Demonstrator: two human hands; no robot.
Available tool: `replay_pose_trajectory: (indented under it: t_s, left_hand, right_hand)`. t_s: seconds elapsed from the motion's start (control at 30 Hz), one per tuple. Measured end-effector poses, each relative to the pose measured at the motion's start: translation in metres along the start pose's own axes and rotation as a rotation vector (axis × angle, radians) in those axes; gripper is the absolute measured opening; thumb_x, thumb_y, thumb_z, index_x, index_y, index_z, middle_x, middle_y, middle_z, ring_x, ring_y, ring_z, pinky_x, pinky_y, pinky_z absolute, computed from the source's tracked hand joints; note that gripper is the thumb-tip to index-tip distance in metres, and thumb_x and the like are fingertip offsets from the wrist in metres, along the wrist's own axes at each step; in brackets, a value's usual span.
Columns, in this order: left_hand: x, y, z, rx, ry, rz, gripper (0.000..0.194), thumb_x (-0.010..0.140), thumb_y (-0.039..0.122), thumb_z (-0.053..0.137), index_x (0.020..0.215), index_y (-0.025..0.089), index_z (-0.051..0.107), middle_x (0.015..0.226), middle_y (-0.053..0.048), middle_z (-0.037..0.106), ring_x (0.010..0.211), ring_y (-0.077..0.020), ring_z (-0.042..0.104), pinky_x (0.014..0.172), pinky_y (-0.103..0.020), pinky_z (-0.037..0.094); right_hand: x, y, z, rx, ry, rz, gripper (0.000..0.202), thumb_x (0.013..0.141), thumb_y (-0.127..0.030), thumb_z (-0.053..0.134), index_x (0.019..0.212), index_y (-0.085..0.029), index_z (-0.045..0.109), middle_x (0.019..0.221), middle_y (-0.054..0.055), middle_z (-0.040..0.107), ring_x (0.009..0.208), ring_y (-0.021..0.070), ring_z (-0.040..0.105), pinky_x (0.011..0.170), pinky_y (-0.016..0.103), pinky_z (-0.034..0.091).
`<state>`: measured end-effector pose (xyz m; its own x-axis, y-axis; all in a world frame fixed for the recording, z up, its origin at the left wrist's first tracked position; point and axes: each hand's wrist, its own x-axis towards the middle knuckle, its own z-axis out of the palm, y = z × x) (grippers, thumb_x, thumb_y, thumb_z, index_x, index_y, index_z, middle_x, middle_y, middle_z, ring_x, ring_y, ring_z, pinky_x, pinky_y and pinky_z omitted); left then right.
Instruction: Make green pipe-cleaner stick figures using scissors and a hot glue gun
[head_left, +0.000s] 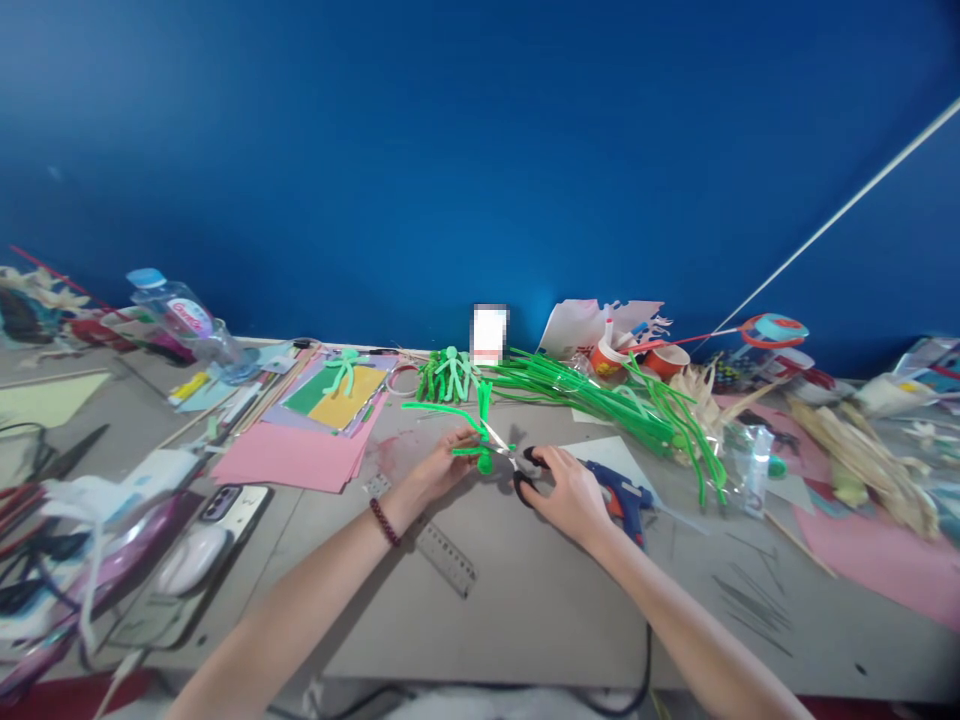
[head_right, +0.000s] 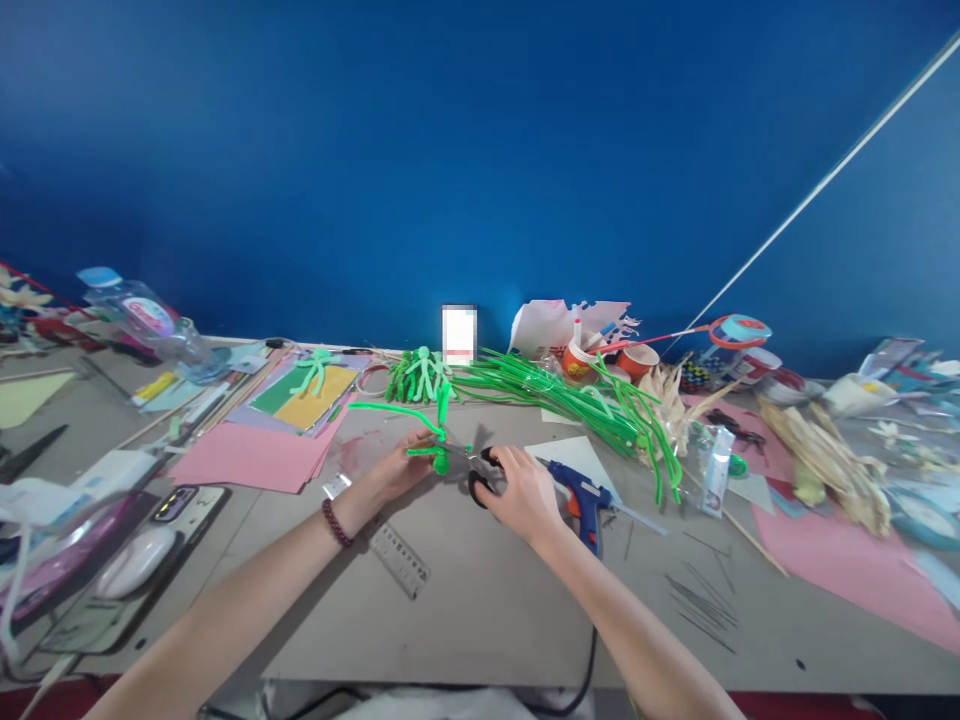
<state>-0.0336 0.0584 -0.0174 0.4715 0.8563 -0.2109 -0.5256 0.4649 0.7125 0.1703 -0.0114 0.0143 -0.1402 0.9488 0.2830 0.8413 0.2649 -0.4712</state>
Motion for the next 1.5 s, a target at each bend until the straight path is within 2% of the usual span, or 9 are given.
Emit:
replay_pose_trajectory:
  t_s: [0.37,0.6,0.8,1.07,1.33,1.5]
  left_hand:
    - [-0.003,0.002,0.004,0.065,-0.011,0.008,0.017,0.064,0.016,0.074,0.074,0.012,0.062,0.071,0.0,0.06,0.062,-0.0092,0.054,0.06,-0.021,0.04]
    - [-0.002,-0.001,0.003,0.104,-0.007,0.007,0.016,0.065,0.02,0.073,0.074,0.014,0.061,0.065,0.002,0.055,0.057,-0.0079,0.049,0.055,-0.02,0.036]
    - [-0.002,-0.003,0.0,0.124,-0.056,-0.001,0.014,0.067,0.022,0.072,0.071,0.014,0.061,0.065,0.001,0.055,0.058,-0.0088,0.05,0.057,-0.022,0.038]
    - [-0.002,-0.003,0.003,0.131,-0.064,-0.012,0.02,0.065,0.023,0.075,0.075,0.011,0.062,0.065,-0.001,0.059,0.056,-0.0091,0.053,0.056,-0.023,0.037]
    - [-0.005,-0.005,0.004,0.155,-0.109,-0.048,0.018,0.065,0.021,0.074,0.076,0.013,0.062,0.062,0.0,0.057,0.051,-0.0086,0.051,0.054,-0.024,0.04]
    - [-0.003,-0.007,0.001,0.169,-0.102,-0.041,0.017,0.066,0.021,0.073,0.077,0.013,0.062,0.064,0.0,0.058,0.052,-0.0088,0.051,0.054,-0.024,0.041]
  right_hand:
    - [-0.001,0.001,0.009,-0.023,-0.102,0.096,0.023,0.074,-0.037,0.06,0.09,-0.021,0.056,0.078,0.002,0.065,0.072,0.0181,0.061,0.061,0.025,0.039]
    - [-0.002,0.004,0.012,-0.07,-0.101,0.093,0.023,0.077,-0.037,0.057,0.092,-0.02,0.056,0.079,0.003,0.066,0.071,0.0178,0.061,0.061,0.024,0.037]
    - [-0.002,0.005,0.016,-0.039,-0.114,0.12,0.021,0.076,-0.033,0.055,0.09,-0.019,0.056,0.076,0.003,0.065,0.069,0.0177,0.061,0.06,0.024,0.036]
    - [-0.001,-0.001,0.01,-0.007,-0.157,0.196,0.009,0.067,-0.028,0.059,0.07,-0.021,0.054,0.055,-0.003,0.054,0.052,0.0122,0.049,0.05,0.021,0.027]
    - [-0.002,-0.003,0.008,-0.028,-0.19,0.187,0.015,0.065,-0.028,0.057,0.057,-0.02,0.048,0.046,-0.005,0.041,0.046,0.0099,0.035,0.047,0.022,0.02]
    - [-0.003,-0.004,0.008,0.007,-0.187,0.167,0.018,0.065,-0.028,0.056,0.052,-0.02,0.047,0.045,-0.004,0.041,0.045,0.0094,0.031,0.046,0.023,0.021]
